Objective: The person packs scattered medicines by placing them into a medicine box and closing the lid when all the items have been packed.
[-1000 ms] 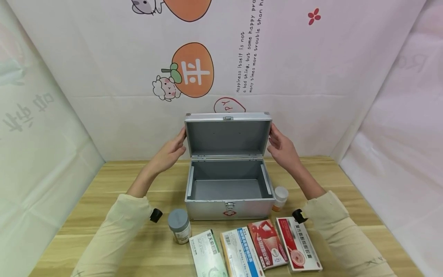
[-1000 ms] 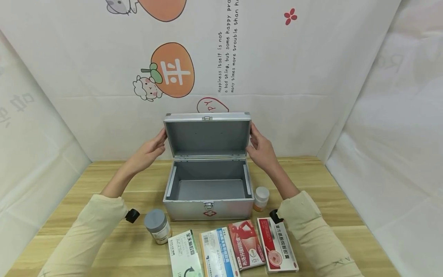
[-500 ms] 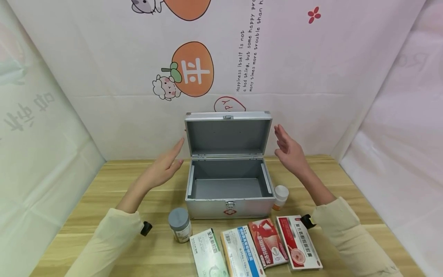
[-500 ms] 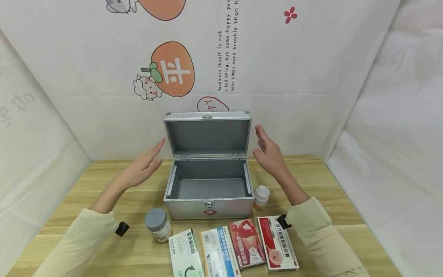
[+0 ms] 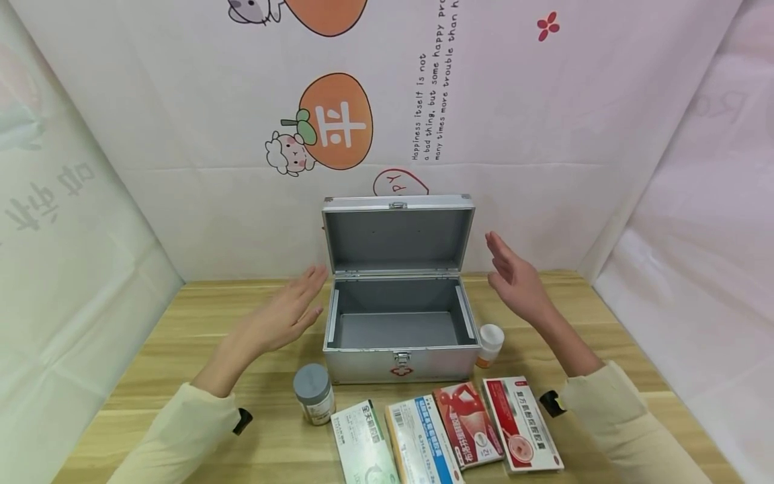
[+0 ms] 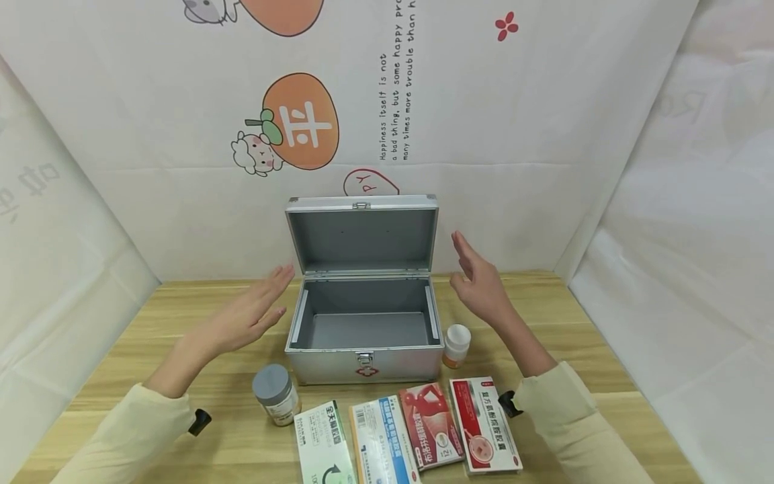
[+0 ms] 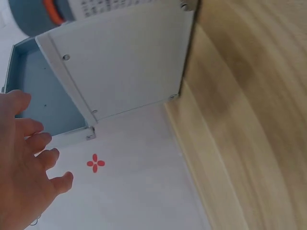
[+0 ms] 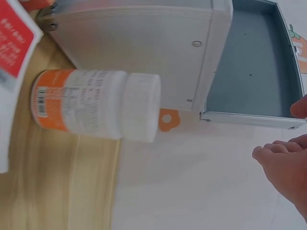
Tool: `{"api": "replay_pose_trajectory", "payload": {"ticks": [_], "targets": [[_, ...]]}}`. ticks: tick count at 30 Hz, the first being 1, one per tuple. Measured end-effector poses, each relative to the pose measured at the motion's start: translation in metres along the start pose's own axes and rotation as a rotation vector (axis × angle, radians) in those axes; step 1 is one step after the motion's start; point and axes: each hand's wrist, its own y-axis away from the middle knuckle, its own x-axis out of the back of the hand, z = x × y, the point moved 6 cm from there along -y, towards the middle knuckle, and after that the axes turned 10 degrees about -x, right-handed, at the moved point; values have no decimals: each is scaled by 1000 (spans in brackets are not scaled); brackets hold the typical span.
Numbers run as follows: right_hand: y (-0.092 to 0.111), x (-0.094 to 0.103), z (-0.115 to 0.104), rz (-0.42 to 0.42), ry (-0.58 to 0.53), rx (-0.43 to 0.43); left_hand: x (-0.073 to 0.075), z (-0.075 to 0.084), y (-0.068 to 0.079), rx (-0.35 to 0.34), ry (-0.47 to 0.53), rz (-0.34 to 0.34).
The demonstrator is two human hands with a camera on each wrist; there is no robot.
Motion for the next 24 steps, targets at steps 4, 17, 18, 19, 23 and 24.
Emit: {"api": "replay_pose_trajectory", "payload": {"ticks": [4,17,18,19,23,24], "targets": [[8,-2,7,-18,42,-13,-7,3,3,-13,-38,-18],[23,-6,28,-79,135,-22,-26,11,11,-44,-134,-96],[24,-7,30,-85,133,-18,-27,11,11,-46,-141,-100],[26,-7,32,-90,135,-16,-28,11,12,-50,-146,-100],[33,-8,40,-106,155,-19,-32,12,13,-61,-148,-102],[35,-8,42,-111,161,-21,-32,12,13,-64,-142,-99]]}}
